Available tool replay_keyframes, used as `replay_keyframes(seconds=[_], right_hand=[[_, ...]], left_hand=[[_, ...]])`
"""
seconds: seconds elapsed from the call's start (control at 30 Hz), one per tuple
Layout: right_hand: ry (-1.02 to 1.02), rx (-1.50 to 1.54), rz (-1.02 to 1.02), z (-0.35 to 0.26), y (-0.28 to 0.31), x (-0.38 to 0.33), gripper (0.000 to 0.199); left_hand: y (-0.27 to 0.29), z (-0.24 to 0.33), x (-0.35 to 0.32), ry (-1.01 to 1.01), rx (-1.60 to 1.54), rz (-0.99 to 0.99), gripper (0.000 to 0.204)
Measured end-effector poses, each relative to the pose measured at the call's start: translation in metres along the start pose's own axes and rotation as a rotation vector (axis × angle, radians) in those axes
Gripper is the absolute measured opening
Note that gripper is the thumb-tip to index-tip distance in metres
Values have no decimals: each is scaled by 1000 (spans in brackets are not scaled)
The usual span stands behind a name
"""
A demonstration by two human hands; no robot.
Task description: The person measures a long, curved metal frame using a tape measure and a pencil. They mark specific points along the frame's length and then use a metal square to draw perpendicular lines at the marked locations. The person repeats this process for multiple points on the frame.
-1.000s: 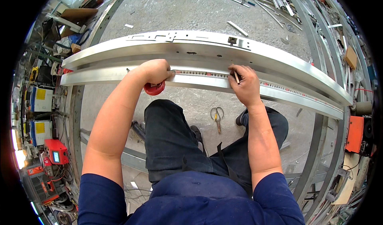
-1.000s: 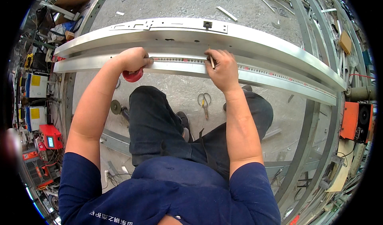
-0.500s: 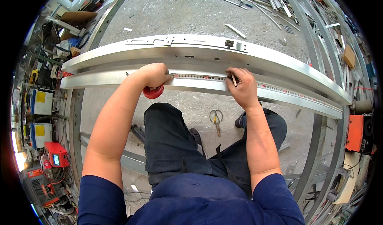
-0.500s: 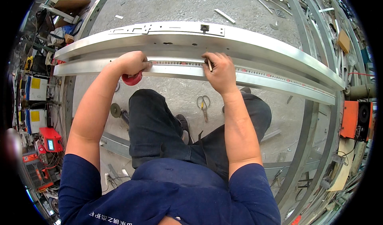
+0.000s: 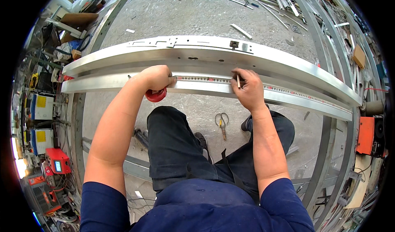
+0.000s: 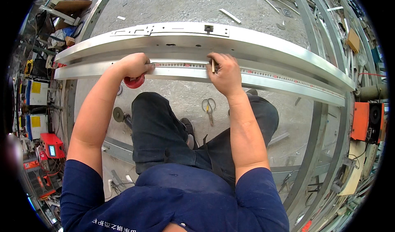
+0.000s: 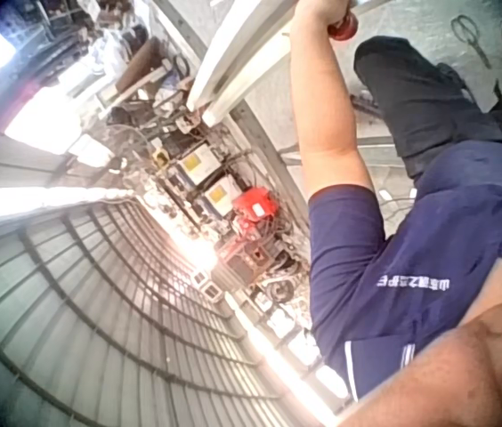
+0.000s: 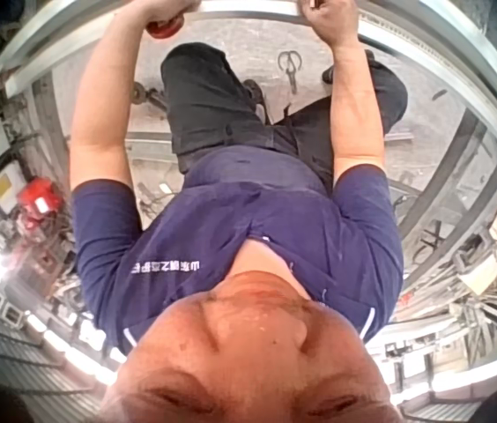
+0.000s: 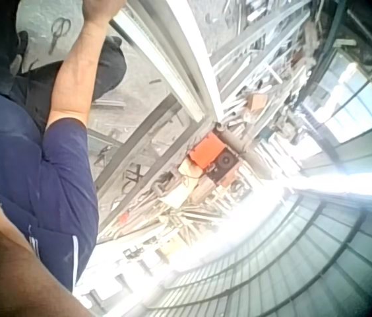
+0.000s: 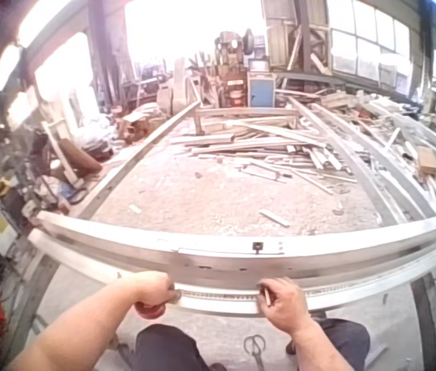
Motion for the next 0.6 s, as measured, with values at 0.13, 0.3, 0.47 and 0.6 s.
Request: replay_keyframes(seconds=[0.13, 0.3, 0.47, 0.6], right_hand=[[-58, 203, 90, 6, 4, -4, 22], [-221, 762, 180, 19, -4, -15, 28], [-230, 713, 121, 15, -8, -16, 30], [-114, 233, 109, 17, 7, -12, 27]], left_hand=[[-3, -4, 3, -10, 0, 6, 37], [-2, -5, 1, -17, 2, 22, 36], [-2, -7, 2, -7, 5, 14, 38], [0, 1, 10, -18, 0, 40, 49]])
Point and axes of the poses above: each hand's wrist, its own x-axis towards the middle knuckle, its own y-axis out of the back of the hand, z = x × y, the point moved 8 cm from there along x, towards the middle knuckle, and after that the axes turned 7 degrees about x, right-handed, at the moved point
